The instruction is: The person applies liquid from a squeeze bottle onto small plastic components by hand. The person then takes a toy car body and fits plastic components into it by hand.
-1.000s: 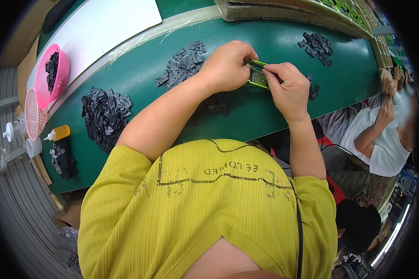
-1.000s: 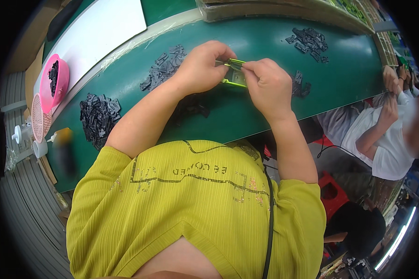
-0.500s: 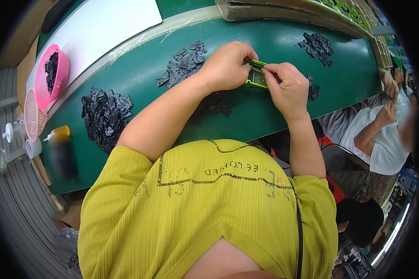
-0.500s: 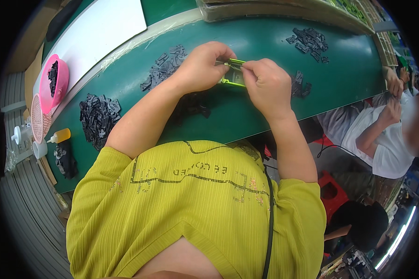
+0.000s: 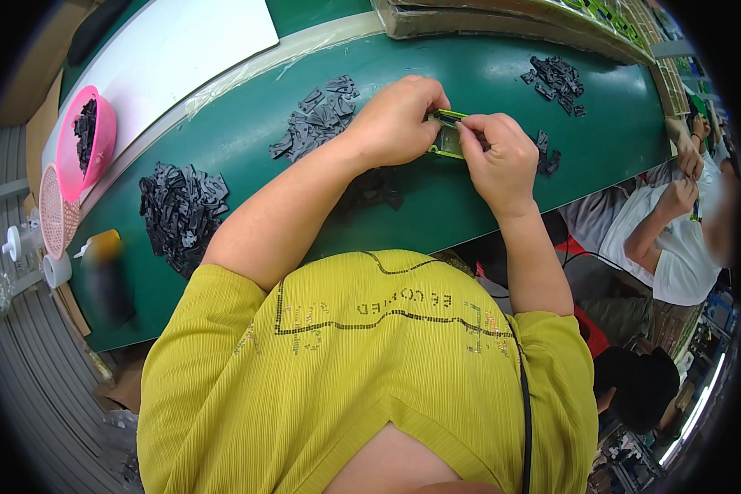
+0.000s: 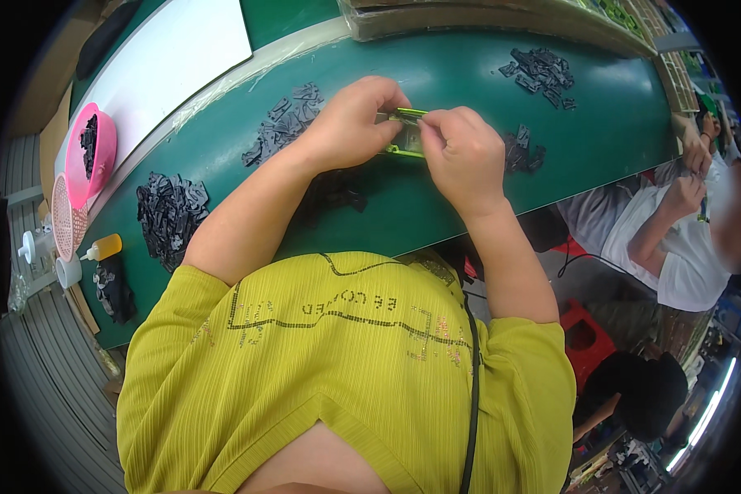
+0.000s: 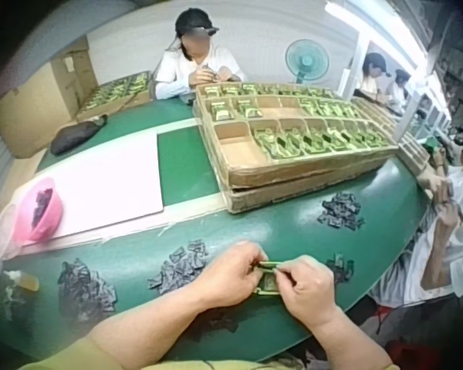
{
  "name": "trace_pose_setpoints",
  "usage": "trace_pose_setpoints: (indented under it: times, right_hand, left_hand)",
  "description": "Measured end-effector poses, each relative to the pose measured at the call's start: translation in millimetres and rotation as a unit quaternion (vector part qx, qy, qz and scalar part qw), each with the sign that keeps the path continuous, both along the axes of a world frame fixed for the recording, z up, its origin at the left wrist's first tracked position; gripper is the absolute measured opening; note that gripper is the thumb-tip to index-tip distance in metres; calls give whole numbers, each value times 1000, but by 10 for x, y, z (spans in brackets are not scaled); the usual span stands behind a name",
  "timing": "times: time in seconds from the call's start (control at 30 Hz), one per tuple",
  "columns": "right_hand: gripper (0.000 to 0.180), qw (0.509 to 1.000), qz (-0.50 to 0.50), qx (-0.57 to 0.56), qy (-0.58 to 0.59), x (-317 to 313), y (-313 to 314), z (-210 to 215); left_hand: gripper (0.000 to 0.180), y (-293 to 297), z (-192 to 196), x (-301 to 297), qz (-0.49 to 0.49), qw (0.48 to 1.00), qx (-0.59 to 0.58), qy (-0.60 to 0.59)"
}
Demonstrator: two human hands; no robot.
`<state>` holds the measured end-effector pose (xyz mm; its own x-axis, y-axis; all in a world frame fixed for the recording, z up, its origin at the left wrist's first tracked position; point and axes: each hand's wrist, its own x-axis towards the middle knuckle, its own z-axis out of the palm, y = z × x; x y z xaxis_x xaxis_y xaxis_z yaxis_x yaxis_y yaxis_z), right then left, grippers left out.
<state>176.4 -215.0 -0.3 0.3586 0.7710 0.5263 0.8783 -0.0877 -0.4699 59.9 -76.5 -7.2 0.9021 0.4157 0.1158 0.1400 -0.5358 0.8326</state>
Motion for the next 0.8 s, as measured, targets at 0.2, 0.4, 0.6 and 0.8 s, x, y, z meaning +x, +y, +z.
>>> trace_pose_setpoints:
  times: [0.2,0.4,0.6,0.8]
  right_hand:
    - [7,999,42,-10,-8,39,20,18]
    - [13,995,5,-4,-96,51,56,104]
    - [8,966,116,-110,-205,258,88,211]
    - [10,954,138,-160,-212,267,91,236]
  left_hand:
    - [18,-28,-9,-6,9,1000,12,-9]
    - [12,-23,35,-11,51,998,47,8]
    - [14,-63,76,-40,65,995,72,33]
    - [13,-29,40,-61,29,985,167,-13]
